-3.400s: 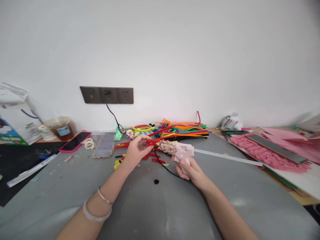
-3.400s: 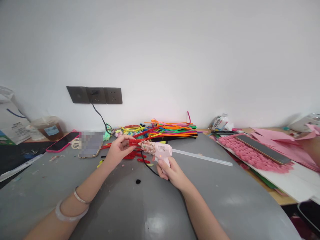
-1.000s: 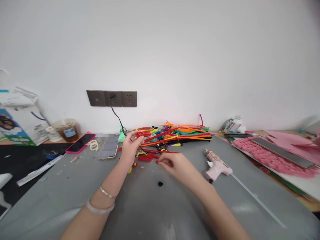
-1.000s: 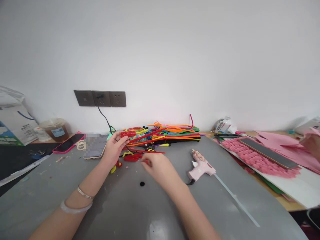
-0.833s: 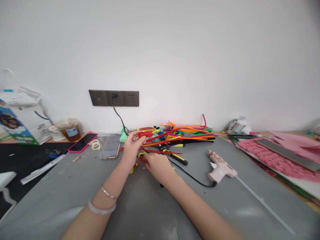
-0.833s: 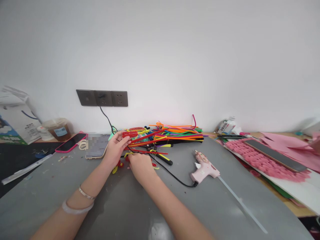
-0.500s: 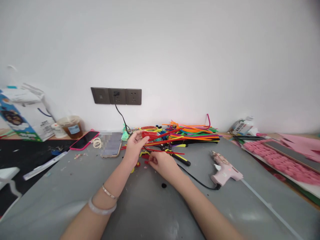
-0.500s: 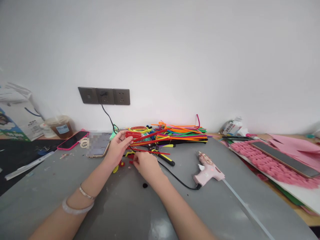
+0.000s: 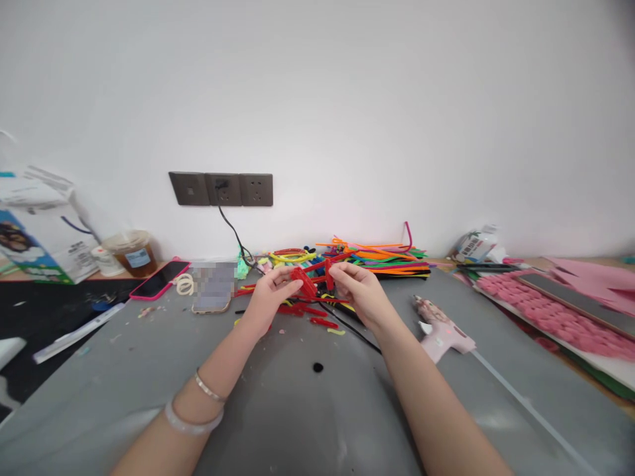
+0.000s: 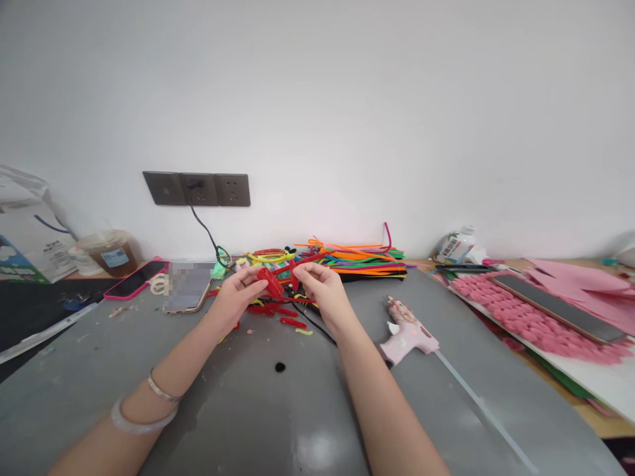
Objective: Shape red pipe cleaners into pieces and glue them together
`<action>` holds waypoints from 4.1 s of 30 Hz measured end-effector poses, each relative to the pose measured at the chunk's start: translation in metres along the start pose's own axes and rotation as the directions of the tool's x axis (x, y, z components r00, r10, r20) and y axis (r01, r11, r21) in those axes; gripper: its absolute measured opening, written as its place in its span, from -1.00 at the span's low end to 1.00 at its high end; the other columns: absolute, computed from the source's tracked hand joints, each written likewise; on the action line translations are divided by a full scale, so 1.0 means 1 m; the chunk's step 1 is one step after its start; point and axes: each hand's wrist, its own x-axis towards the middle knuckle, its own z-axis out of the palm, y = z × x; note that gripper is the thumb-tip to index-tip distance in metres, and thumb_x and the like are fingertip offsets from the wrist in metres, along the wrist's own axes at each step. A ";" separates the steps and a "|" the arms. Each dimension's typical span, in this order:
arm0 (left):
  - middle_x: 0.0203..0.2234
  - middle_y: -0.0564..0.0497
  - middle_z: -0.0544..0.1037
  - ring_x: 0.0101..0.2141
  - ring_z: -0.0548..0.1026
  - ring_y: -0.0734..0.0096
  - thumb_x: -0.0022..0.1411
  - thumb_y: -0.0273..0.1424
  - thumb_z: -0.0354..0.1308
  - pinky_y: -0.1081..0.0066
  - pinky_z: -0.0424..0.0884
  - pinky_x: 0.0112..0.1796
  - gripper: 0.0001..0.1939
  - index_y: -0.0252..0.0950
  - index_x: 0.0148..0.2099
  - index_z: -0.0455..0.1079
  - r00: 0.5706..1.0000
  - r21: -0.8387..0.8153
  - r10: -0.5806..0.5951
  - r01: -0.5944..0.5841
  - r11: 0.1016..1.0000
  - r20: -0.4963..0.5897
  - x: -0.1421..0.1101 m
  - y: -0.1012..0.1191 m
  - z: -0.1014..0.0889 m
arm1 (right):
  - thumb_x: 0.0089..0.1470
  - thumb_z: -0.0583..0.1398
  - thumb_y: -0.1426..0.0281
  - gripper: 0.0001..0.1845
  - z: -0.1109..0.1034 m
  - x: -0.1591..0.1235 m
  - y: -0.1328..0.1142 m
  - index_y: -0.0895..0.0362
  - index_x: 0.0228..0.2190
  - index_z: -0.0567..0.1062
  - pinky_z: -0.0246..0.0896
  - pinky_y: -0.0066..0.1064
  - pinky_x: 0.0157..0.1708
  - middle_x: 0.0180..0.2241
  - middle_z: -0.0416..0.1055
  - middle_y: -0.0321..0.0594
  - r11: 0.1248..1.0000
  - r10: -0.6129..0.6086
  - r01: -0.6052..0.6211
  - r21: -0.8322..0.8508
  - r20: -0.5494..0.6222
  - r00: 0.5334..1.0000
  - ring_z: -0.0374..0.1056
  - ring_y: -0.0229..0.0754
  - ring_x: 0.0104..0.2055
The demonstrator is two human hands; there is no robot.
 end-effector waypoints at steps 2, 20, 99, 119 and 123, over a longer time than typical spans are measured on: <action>-0.28 -0.02 0.61 -0.28 0.57 0.36 -0.05 -0.32 0.44 0.35 0.49 -0.19 -0.60 -0.30 -0.15 0.48 1.000 0.020 0.006 -0.006 1.000 0.005 0.000 0.001 0.000 | -0.18 0.39 0.11 -0.62 0.003 -0.001 0.002 0.16 -0.50 0.49 -0.28 -0.46 -0.60 -0.66 0.11 -0.47 0.999 0.021 -0.020 -0.051 0.017 1.000 -0.13 -0.40 -0.62; -0.37 0.04 0.57 -0.38 0.55 0.41 -0.08 -0.28 0.45 0.38 0.54 -0.30 -0.63 -0.28 -0.27 0.39 0.999 0.090 0.019 -0.022 0.996 0.025 -0.004 0.006 0.008 | -0.17 0.36 0.08 -0.60 0.013 -0.008 0.001 0.15 -0.51 0.46 -0.12 -0.47 -0.60 -0.65 0.25 -0.43 0.985 0.072 -0.061 -0.160 0.066 0.995 0.04 -0.39 -0.64; -0.29 -0.01 0.48 -0.13 0.48 0.32 0.09 -0.40 0.34 0.32 0.49 -0.08 -0.85 -0.24 -0.29 0.42 0.868 0.181 0.483 -0.496 0.849 0.113 -0.010 0.010 0.011 | 0.09 0.18 0.50 -0.88 0.026 -0.016 0.007 0.08 -0.44 0.49 0.26 -0.39 -0.36 -0.42 0.48 -0.25 0.694 -0.563 0.529 -0.488 0.089 0.822 0.37 -0.20 -0.37; -0.30 -0.03 0.48 -0.15 0.48 0.30 0.09 -0.39 0.33 0.31 0.50 -0.11 -0.86 -0.24 -0.31 0.43 0.858 0.209 0.498 -0.514 0.832 0.128 -0.011 0.013 0.011 | 0.11 0.18 0.48 -0.88 0.026 -0.017 0.007 0.06 -0.43 0.49 0.31 -0.35 -0.30 -0.41 0.49 -0.24 0.679 -0.572 0.542 -0.495 0.106 0.814 0.40 -0.17 -0.33; -0.29 -0.02 0.47 -0.15 0.47 0.32 0.11 -0.41 0.32 0.33 0.49 -0.11 -0.88 -0.24 -0.30 0.42 0.850 0.204 0.507 -0.527 0.825 0.145 -0.011 0.012 0.010 | 0.12 0.18 0.49 -0.88 0.026 -0.017 0.007 0.07 -0.43 0.49 0.32 -0.35 -0.28 -0.40 0.50 -0.25 0.668 -0.583 0.549 -0.502 0.105 0.805 0.41 -0.17 -0.32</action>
